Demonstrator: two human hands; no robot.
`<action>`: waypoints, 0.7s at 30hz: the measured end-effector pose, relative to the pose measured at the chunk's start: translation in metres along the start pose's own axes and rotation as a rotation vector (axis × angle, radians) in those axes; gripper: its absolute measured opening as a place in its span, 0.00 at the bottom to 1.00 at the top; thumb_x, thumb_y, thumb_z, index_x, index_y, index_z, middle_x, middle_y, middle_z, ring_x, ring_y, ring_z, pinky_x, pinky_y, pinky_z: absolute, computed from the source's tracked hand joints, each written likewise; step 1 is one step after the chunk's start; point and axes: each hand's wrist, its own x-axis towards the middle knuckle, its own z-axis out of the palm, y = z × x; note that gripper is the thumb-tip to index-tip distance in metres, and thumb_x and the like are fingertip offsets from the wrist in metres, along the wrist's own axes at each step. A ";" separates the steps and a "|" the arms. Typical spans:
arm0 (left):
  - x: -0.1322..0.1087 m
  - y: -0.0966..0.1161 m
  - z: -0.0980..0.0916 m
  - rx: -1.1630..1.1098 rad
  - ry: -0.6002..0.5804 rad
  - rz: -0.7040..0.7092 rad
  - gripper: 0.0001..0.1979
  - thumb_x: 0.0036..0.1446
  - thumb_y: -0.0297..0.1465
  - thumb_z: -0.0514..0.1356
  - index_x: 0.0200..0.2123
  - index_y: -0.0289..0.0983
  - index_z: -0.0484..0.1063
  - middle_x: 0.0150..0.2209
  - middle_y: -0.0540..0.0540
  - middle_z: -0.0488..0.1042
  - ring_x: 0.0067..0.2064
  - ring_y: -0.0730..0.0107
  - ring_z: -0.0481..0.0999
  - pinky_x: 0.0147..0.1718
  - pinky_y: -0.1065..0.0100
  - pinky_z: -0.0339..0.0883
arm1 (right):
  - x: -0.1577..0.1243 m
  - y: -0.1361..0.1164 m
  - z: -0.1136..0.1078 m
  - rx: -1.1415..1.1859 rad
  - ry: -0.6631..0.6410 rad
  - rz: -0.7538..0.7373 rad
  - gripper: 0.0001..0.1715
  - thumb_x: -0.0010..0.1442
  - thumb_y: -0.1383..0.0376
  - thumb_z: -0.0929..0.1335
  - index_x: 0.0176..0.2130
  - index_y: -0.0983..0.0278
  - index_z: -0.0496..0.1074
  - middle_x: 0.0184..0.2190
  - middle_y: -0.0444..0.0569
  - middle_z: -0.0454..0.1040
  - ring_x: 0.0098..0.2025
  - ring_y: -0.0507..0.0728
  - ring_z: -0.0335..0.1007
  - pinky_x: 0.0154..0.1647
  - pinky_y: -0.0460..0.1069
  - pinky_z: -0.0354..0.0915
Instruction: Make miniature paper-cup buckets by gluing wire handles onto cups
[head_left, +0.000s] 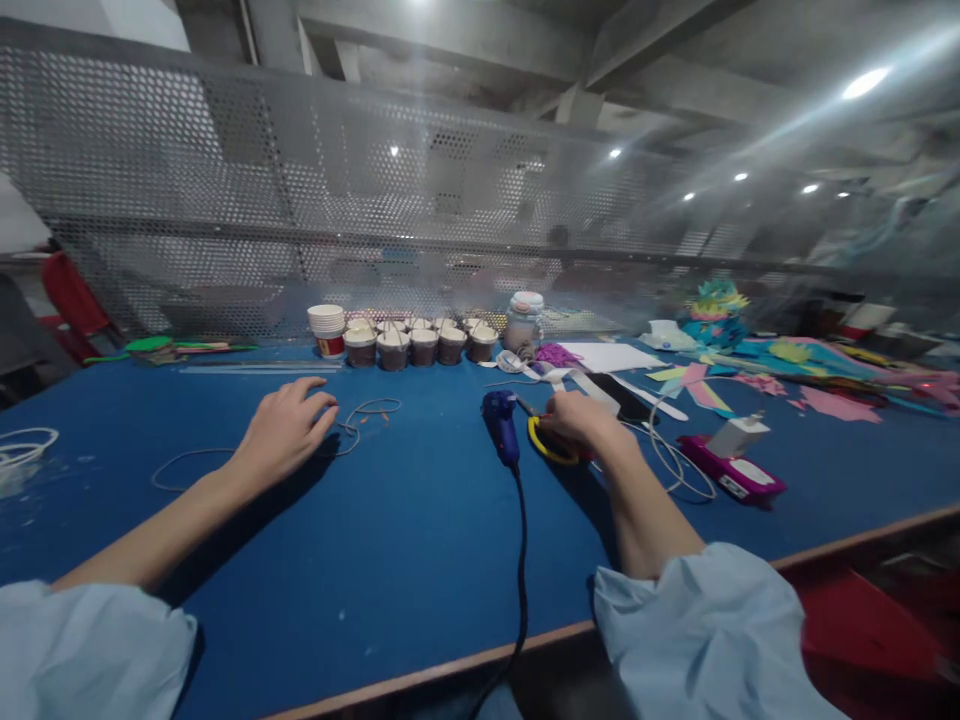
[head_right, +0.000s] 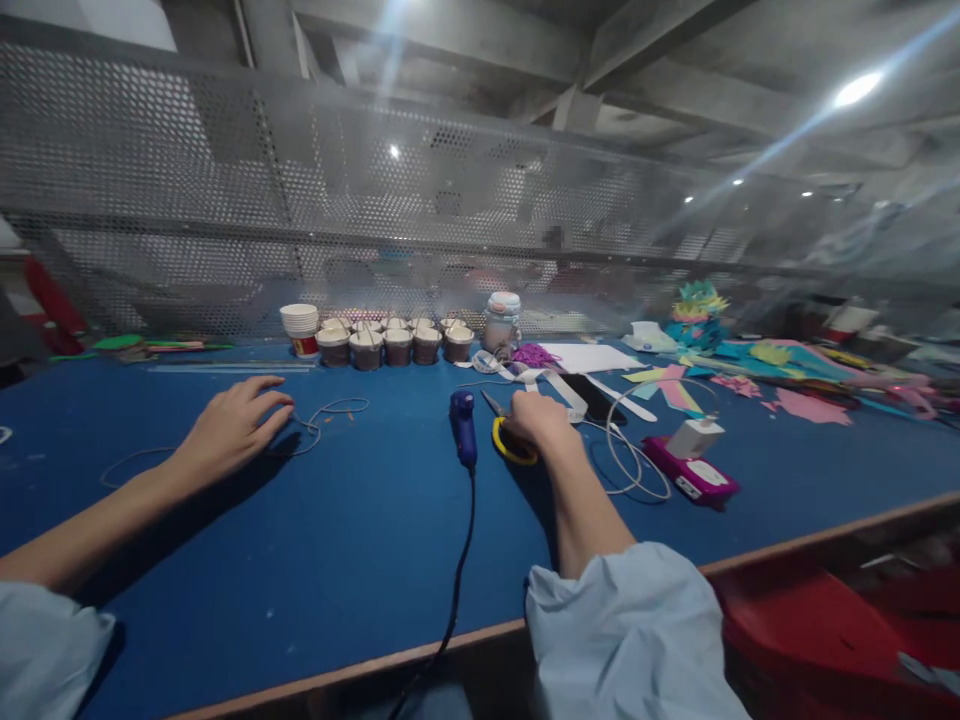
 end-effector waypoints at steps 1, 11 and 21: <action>-0.003 -0.006 0.000 -0.011 -0.026 -0.008 0.18 0.62 0.38 0.47 0.41 0.39 0.75 0.54 0.37 0.69 0.51 0.51 0.72 0.49 0.52 0.67 | -0.002 -0.001 -0.004 0.001 0.022 -0.004 0.13 0.55 0.60 0.72 0.38 0.67 0.77 0.38 0.58 0.78 0.40 0.63 0.76 0.39 0.53 0.67; -0.003 -0.077 0.008 -0.124 -0.283 -0.303 0.17 0.55 0.32 0.53 0.45 0.34 0.74 0.46 0.37 0.75 0.47 0.54 0.74 0.49 0.56 0.67 | -0.036 -0.060 -0.008 0.572 0.920 -0.660 0.12 0.62 0.65 0.64 0.38 0.68 0.76 0.31 0.53 0.77 0.29 0.54 0.71 0.30 0.47 0.66; 0.023 -0.031 0.028 -0.146 -0.342 -0.090 0.14 0.56 0.32 0.53 0.41 0.39 0.76 0.45 0.42 0.75 0.48 0.58 0.74 0.49 0.61 0.67 | -0.037 -0.153 0.034 0.050 0.011 -1.030 0.12 0.64 0.63 0.65 0.44 0.67 0.74 0.46 0.58 0.74 0.47 0.61 0.71 0.43 0.52 0.67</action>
